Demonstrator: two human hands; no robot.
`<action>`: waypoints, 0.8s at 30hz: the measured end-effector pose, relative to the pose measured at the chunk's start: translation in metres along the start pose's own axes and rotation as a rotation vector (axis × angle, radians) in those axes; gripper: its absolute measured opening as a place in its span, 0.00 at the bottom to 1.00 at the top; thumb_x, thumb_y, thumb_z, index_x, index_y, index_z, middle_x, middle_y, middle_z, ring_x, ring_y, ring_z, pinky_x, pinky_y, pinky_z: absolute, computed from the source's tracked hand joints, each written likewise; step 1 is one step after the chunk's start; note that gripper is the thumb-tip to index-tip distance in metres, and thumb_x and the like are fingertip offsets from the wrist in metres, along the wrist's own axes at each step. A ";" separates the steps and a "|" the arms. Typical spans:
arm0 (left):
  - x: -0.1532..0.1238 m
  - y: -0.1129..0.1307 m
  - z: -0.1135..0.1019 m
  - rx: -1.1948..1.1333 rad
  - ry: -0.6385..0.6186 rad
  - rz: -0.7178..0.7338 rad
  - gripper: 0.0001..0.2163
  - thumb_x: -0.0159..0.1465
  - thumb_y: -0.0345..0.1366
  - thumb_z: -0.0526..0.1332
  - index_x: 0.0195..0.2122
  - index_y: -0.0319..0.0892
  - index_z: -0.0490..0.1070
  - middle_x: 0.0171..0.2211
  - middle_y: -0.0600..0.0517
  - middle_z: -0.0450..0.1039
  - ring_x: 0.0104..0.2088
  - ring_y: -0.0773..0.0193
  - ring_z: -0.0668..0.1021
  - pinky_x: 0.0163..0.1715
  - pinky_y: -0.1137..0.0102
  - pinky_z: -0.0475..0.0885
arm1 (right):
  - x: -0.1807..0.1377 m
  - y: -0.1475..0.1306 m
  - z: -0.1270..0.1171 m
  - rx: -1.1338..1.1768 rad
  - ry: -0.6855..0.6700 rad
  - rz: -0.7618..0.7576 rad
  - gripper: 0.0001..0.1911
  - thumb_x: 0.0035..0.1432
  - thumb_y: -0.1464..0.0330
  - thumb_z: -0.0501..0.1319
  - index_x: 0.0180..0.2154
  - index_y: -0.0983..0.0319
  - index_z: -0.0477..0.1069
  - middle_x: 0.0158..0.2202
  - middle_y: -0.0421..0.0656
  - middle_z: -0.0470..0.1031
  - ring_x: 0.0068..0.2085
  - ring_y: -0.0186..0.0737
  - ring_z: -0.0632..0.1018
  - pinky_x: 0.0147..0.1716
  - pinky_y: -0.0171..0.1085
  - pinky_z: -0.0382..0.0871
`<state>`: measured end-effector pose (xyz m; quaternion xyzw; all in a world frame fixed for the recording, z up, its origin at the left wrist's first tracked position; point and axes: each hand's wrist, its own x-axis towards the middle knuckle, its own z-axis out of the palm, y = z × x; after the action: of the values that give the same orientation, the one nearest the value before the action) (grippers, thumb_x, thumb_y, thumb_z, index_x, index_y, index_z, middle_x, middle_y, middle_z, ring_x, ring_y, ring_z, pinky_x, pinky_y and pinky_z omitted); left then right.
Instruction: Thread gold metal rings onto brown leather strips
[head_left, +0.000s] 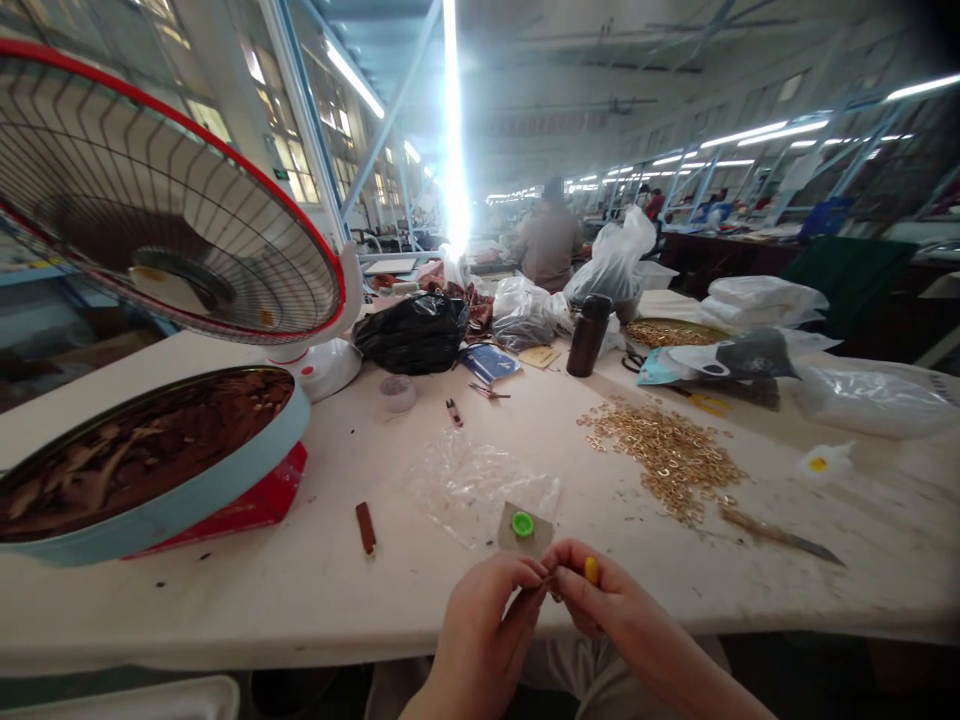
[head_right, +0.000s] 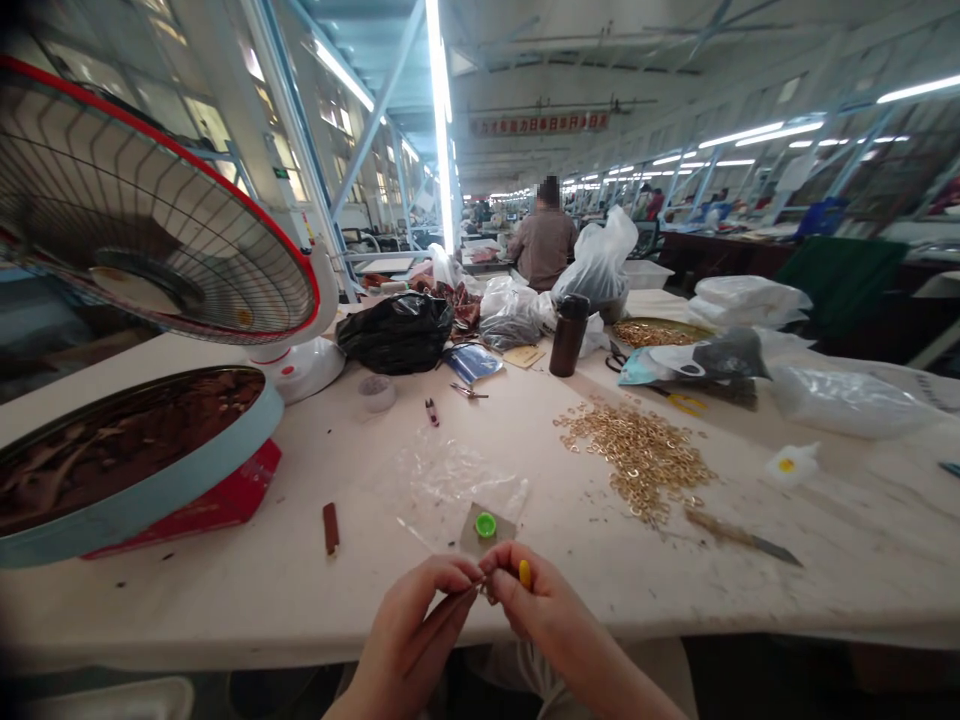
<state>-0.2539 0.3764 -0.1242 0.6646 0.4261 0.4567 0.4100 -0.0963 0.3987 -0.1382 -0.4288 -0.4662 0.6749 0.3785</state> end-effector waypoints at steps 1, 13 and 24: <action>0.000 0.000 -0.002 0.027 -0.044 -0.012 0.04 0.61 0.32 0.55 0.30 0.45 0.67 0.35 0.49 0.74 0.37 0.62 0.75 0.39 0.70 0.68 | 0.001 0.000 0.001 -0.004 -0.005 0.016 0.22 0.44 0.50 0.63 0.30 0.62 0.64 0.18 0.31 0.57 0.17 0.25 0.53 0.16 0.29 0.43; 0.001 -0.017 0.002 -0.285 0.102 -0.293 0.05 0.57 0.35 0.60 0.27 0.42 0.66 0.27 0.53 0.71 0.31 0.64 0.73 0.33 0.71 0.67 | -0.002 0.009 0.004 0.200 -0.027 0.108 0.20 0.41 0.58 0.68 0.32 0.62 0.67 0.22 0.33 0.61 0.18 0.25 0.53 0.17 0.29 0.44; -0.003 -0.013 0.017 -0.827 0.234 -0.605 0.15 0.44 0.40 0.70 0.24 0.40 0.65 0.20 0.56 0.70 0.22 0.69 0.69 0.25 0.74 0.62 | -0.006 0.019 0.011 0.238 0.000 0.052 0.20 0.46 0.53 0.64 0.28 0.59 0.59 0.18 0.31 0.56 0.17 0.26 0.51 0.17 0.30 0.43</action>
<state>-0.2406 0.3749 -0.1410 0.2392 0.4257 0.5191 0.7015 -0.1066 0.3847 -0.1527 -0.3927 -0.3714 0.7353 0.4089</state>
